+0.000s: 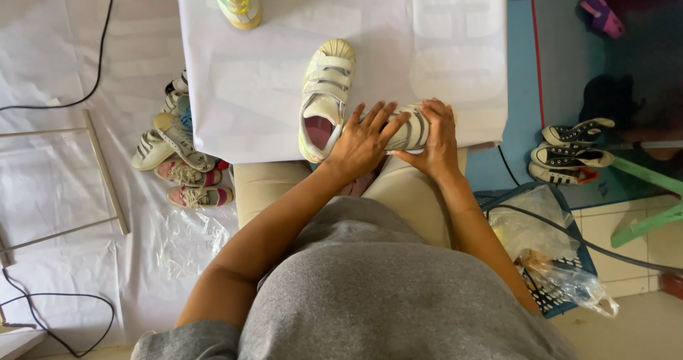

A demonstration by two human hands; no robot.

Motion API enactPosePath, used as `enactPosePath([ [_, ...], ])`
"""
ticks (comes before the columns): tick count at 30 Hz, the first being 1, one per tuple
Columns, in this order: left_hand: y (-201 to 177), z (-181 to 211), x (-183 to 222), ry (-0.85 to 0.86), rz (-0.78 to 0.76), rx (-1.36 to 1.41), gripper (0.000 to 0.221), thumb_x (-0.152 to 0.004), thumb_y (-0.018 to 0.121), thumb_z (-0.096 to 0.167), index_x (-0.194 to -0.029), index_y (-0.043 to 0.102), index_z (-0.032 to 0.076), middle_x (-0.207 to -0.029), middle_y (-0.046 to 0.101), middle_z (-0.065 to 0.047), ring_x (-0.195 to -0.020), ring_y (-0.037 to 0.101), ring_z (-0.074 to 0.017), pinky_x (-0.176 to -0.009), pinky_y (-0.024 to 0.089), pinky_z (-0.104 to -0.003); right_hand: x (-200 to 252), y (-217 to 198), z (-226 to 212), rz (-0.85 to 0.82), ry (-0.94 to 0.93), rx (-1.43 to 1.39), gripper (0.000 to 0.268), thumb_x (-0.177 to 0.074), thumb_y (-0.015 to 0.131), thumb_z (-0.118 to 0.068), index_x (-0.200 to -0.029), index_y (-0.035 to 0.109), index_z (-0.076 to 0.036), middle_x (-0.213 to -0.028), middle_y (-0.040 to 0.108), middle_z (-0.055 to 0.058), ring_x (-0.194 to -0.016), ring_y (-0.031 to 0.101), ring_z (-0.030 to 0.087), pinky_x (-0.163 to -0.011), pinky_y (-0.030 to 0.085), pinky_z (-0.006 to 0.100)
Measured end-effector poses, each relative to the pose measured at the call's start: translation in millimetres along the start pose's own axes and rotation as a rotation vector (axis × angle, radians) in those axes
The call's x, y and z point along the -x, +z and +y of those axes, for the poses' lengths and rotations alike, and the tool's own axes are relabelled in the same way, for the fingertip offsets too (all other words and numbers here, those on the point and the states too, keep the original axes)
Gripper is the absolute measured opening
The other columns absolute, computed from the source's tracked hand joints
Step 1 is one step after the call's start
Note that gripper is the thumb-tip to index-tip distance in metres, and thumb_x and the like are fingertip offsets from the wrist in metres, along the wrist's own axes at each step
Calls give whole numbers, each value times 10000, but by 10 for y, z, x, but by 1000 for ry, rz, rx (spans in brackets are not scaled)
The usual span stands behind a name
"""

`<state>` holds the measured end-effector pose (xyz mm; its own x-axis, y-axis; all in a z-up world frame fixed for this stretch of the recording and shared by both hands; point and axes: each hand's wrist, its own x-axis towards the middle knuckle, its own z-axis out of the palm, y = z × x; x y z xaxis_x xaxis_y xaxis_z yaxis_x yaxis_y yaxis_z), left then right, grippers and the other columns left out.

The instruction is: Adjusting velcro straps and inserting paper stuffing into sneakers to prepare them for display or storage.

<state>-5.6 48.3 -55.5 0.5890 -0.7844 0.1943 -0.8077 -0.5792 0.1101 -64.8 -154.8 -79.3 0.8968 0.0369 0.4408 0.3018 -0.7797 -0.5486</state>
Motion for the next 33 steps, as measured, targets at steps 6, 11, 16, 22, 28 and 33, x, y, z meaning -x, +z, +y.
enactPosePath([
  [6, -49, -4, -31, -12, 69, 79, 1063, -623, 950, 359, -1507, 381, 203, -1360, 565, -62, -1279, 603, -244, -1081, 466, -425, 45, 30, 31, 28, -24, 14, 970, -608, 948, -392, -1369, 493, 2, -1387, 512, 194, -1339, 472, 432, -1180, 283, 605],
  [11, 68, -16, -3, -1, 76, 144, 1005, -646, 930, 322, -1497, 408, 212, -1358, 567, -54, -1276, 597, -236, -1078, 454, -420, 59, 19, 7, 40, -17, 44, 1013, -536, 961, -346, -1373, 498, -16, -1378, 521, 181, -1337, 483, 421, -1188, 289, 588],
  [16, 95, 3, 56, 32, 119, 200, 904, -657, 905, 283, -1453, 482, 220, -1276, 638, -31, -1199, 643, -213, -1039, 432, -421, 116, 17, -10, 79, -18, 48, 941, -541, 975, -359, -1317, 550, -39, -1329, 563, 147, -1310, 517, 394, -1185, 308, 568],
  [22, 129, 14, 102, 79, 192, 140, 599, -749, 827, 282, -1290, 575, 227, -1004, 716, 5, -985, 716, -159, -984, 392, -420, 198, 46, 80, 122, -85, 121, 670, -568, 991, -409, -1084, 675, -120, -1094, 654, 41, -1176, 596, 305, -1155, 342, 539],
  [28, 155, 42, 151, 73, 201, 84, 745, -715, 866, 309, -1372, 523, 231, -1145, 697, 6, -1105, 695, -162, -1038, 370, -427, 169, 30, 65, 95, -83, 21, 760, -530, 1010, -350, -1132, 636, -77, -1163, 656, 93, -1204, 591, 340, -1194, 288, 521],
  [33, 104, 84, 184, 49, 223, 105, 761, -695, 898, 264, -1363, 534, 228, -1148, 686, 8, -1129, 679, -165, -1044, 360, -441, 208, 72, 70, 108, -75, 25, 767, -568, 1012, -367, -1151, 634, -43, -1180, 650, 108, -1229, 572, 362, -1207, 254, 547],
])
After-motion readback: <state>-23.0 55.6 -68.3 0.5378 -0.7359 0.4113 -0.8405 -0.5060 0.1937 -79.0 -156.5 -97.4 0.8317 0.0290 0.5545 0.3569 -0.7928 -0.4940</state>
